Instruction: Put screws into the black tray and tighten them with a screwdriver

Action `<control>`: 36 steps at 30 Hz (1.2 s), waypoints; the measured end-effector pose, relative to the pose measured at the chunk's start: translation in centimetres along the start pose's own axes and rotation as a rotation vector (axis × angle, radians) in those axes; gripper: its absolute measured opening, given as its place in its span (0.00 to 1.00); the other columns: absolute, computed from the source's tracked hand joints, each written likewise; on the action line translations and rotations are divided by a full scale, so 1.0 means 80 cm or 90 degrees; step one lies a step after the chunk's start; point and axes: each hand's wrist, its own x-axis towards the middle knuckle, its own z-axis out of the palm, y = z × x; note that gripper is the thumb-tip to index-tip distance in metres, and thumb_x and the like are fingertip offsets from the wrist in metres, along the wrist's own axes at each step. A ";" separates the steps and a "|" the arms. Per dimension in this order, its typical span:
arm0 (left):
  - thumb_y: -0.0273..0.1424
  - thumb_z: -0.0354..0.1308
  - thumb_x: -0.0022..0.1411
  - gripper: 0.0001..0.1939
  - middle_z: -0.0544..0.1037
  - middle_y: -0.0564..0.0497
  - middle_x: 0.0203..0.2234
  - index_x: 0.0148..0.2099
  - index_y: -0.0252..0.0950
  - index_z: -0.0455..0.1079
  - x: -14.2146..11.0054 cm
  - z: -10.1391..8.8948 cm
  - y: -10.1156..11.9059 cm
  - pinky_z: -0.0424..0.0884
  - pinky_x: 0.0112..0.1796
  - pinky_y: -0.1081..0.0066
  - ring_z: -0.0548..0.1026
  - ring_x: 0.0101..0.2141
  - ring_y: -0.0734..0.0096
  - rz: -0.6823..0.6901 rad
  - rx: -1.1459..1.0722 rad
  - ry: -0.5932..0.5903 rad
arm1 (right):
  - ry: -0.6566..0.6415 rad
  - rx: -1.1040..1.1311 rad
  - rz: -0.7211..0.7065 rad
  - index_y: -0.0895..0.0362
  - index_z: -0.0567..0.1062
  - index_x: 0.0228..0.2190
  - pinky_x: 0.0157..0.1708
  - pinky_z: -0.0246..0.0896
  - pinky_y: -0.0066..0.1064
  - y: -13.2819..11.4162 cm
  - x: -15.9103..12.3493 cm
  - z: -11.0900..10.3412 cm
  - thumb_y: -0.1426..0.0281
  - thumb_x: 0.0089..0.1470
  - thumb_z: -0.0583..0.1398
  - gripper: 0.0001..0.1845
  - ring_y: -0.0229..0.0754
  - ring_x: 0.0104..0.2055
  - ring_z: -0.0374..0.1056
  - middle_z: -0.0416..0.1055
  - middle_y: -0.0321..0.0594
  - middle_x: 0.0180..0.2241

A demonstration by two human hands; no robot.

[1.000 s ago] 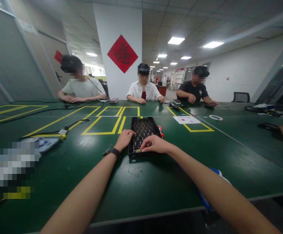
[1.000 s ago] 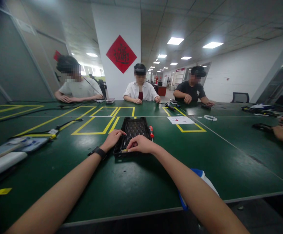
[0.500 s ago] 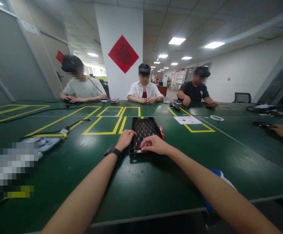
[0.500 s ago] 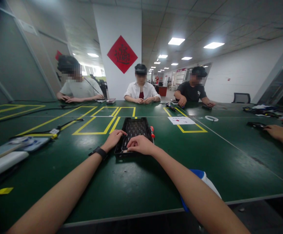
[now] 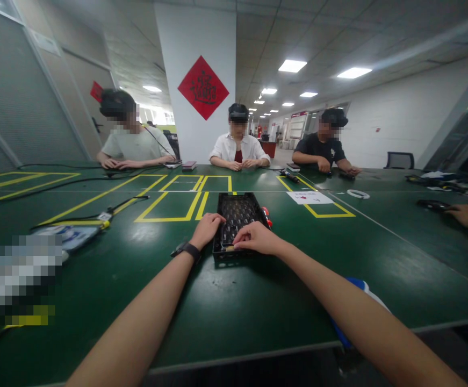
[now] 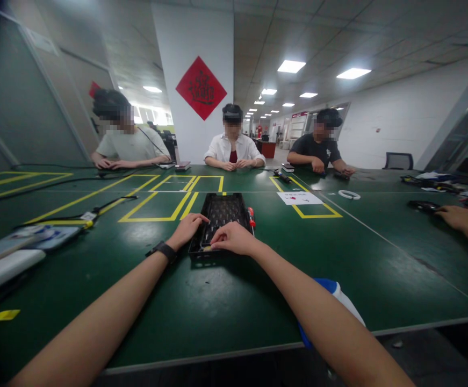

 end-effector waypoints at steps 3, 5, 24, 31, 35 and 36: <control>0.29 0.39 0.56 0.20 0.76 0.50 0.36 0.34 0.35 0.74 0.000 0.000 0.000 0.62 0.46 0.67 0.68 0.42 0.65 -0.005 -0.006 0.000 | 0.005 -0.036 -0.007 0.61 0.78 0.31 0.25 0.56 0.23 -0.001 0.000 -0.001 0.65 0.45 0.61 0.13 0.33 0.25 0.65 0.74 0.40 0.25; 0.29 0.39 0.56 0.20 0.76 0.49 0.36 0.34 0.35 0.74 0.000 0.000 0.000 0.62 0.45 0.67 0.68 0.42 0.65 -0.011 -0.007 0.002 | 0.005 -0.039 -0.012 0.61 0.78 0.31 0.26 0.56 0.23 -0.001 0.000 -0.002 0.65 0.44 0.62 0.13 0.34 0.26 0.66 0.75 0.40 0.25; 0.29 0.39 0.56 0.20 0.76 0.49 0.36 0.34 0.35 0.74 0.000 0.000 0.001 0.62 0.46 0.67 0.68 0.42 0.65 -0.012 -0.009 0.008 | -0.020 -0.029 -0.007 0.61 0.78 0.30 0.26 0.55 0.23 -0.005 -0.001 -0.003 0.63 0.44 0.62 0.14 0.33 0.25 0.64 0.74 0.39 0.25; 0.29 0.40 0.56 0.19 0.76 0.49 0.36 0.34 0.35 0.74 -0.002 0.000 0.002 0.62 0.46 0.67 0.68 0.42 0.65 -0.014 -0.013 0.010 | 0.015 -0.055 -0.038 0.59 0.78 0.31 0.31 0.57 0.25 -0.008 -0.001 -0.005 0.64 0.43 0.63 0.14 0.35 0.30 0.65 0.75 0.40 0.29; 0.29 0.40 0.56 0.20 0.76 0.49 0.36 0.34 0.35 0.74 -0.001 0.001 0.001 0.63 0.46 0.67 0.68 0.42 0.65 -0.011 -0.017 0.009 | 0.006 -0.061 -0.038 0.59 0.79 0.30 0.31 0.58 0.25 -0.008 -0.002 -0.005 0.64 0.44 0.62 0.13 0.36 0.30 0.66 0.75 0.40 0.29; 0.29 0.40 0.56 0.20 0.76 0.49 0.36 0.34 0.35 0.74 0.000 0.001 0.000 0.62 0.46 0.67 0.68 0.42 0.65 -0.012 -0.017 0.007 | 0.009 -0.064 -0.038 0.60 0.79 0.30 0.30 0.57 0.25 -0.007 -0.002 -0.004 0.63 0.44 0.62 0.13 0.36 0.30 0.66 0.75 0.40 0.29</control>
